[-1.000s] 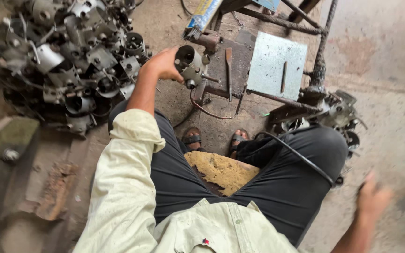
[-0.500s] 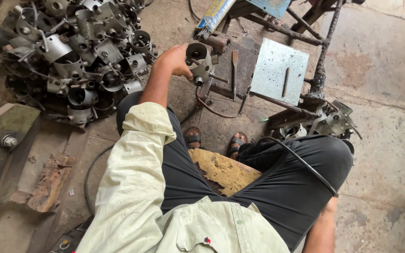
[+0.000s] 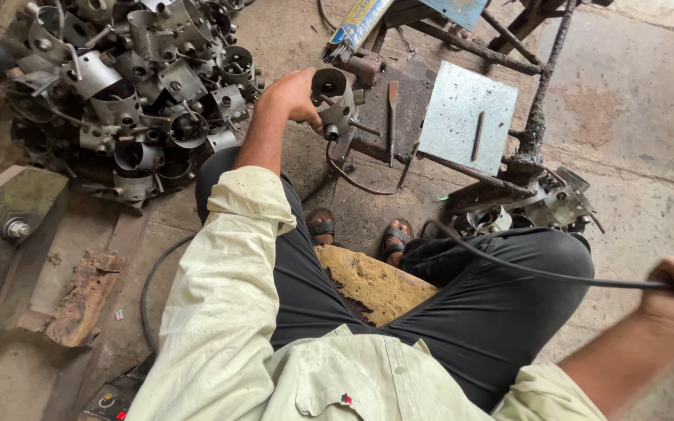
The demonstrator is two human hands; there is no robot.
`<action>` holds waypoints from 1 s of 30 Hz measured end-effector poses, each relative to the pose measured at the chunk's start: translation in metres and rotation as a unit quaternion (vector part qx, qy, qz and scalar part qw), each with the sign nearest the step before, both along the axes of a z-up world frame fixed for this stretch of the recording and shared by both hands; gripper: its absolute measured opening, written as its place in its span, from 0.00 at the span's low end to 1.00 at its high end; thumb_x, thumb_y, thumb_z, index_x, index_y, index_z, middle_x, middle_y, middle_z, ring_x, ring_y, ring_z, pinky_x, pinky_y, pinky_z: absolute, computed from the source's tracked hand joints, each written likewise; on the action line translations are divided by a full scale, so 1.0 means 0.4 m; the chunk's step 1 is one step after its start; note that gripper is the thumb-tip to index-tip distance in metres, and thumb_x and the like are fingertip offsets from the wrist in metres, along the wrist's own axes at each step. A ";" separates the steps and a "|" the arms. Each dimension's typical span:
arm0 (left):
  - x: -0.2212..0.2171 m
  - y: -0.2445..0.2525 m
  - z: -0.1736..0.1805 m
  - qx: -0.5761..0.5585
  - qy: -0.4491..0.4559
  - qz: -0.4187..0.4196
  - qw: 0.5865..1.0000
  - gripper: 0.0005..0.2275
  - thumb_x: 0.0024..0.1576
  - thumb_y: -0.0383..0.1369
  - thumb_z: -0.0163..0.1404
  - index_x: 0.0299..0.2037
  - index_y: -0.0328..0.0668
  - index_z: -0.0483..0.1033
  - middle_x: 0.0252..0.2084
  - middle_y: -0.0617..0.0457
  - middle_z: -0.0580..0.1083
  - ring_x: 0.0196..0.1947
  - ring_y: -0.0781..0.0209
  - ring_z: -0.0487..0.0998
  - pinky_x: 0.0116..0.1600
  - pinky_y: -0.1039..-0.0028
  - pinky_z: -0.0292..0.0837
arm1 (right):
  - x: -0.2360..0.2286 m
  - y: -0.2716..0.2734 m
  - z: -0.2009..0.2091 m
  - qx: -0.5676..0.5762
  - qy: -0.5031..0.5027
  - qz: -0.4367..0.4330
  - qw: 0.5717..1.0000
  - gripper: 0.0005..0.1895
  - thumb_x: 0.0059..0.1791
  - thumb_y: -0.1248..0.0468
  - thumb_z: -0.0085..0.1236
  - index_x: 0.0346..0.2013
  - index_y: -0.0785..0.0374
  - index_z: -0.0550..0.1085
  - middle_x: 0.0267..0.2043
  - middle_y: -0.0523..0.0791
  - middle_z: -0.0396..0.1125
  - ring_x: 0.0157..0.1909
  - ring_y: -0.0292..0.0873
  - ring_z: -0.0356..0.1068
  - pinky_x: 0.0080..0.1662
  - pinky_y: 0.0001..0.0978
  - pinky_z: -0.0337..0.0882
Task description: The person sits on the floor and welds cylindrical metal parts using a handheld welding torch. They pick up a part, weld a seam while sparks fly, then use a metal rod to tap and clean the weld. The person repeats this process on multiple parts, occasionally inspecting the work.
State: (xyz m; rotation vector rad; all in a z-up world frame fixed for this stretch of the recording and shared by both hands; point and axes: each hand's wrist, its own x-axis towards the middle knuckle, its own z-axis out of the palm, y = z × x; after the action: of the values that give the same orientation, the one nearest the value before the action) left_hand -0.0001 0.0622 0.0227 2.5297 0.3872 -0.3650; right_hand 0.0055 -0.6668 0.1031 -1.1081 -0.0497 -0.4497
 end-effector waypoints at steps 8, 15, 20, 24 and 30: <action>-0.003 0.023 -0.001 -0.008 -0.019 -0.021 1.000 0.43 0.31 0.38 0.73 0.59 0.33 0.68 0.57 0.35 0.75 0.59 0.41 0.75 0.63 0.60 0.72 | -0.183 0.680 -0.003 -0.357 -0.148 0.015 0.922 0.42 0.55 0.47 0.67 0.71 0.63 0.54 0.59 0.51 0.63 0.45 0.43 0.71 0.43 0.29 0.77; 0.012 0.011 -0.011 0.002 -0.004 -0.020 1.000 0.55 0.30 0.39 0.76 0.69 0.31 0.54 0.68 0.32 0.60 0.63 0.38 0.68 0.66 0.61 0.66 | -0.281 0.771 0.061 -0.463 -0.183 0.040 0.866 0.45 0.49 0.57 0.67 0.71 0.64 0.51 0.59 0.52 0.60 0.51 0.45 0.66 0.52 0.36 0.69; -0.003 -0.008 0.021 -0.004 0.011 0.003 1.000 0.57 0.32 0.38 0.75 0.73 0.37 0.51 0.72 0.37 0.56 0.65 0.38 0.69 0.67 0.60 0.68 | -0.301 0.758 0.019 -0.406 -0.131 0.071 0.901 0.45 0.49 0.57 0.71 0.69 0.64 0.51 0.54 0.48 0.60 0.45 0.39 0.65 0.48 0.28 0.71; -0.005 -0.025 0.049 0.003 -0.015 -0.005 1.000 0.58 0.31 0.36 0.75 0.74 0.38 0.50 0.72 0.37 0.56 0.64 0.37 0.69 0.66 0.59 0.68 | -0.305 0.741 0.021 -0.454 -0.201 -0.002 0.868 0.46 0.45 0.55 0.72 0.66 0.69 0.53 0.54 0.53 0.58 0.45 0.43 0.69 0.43 0.29 0.75; -0.006 -0.040 0.076 0.012 0.018 0.008 1.000 0.57 0.32 0.36 0.75 0.73 0.37 0.51 0.72 0.38 0.55 0.64 0.37 0.68 0.68 0.57 0.67 | -0.324 0.749 0.010 -0.464 -0.232 -0.010 0.855 0.40 0.41 0.57 0.69 0.60 0.69 0.59 0.47 0.53 0.63 0.45 0.48 0.69 0.42 0.36 0.72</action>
State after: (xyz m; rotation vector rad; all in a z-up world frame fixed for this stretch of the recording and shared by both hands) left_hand -0.0024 0.0460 0.0529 2.5441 0.4279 -0.4029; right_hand -0.1242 -0.3670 0.1071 -1.9240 -0.7498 -0.7382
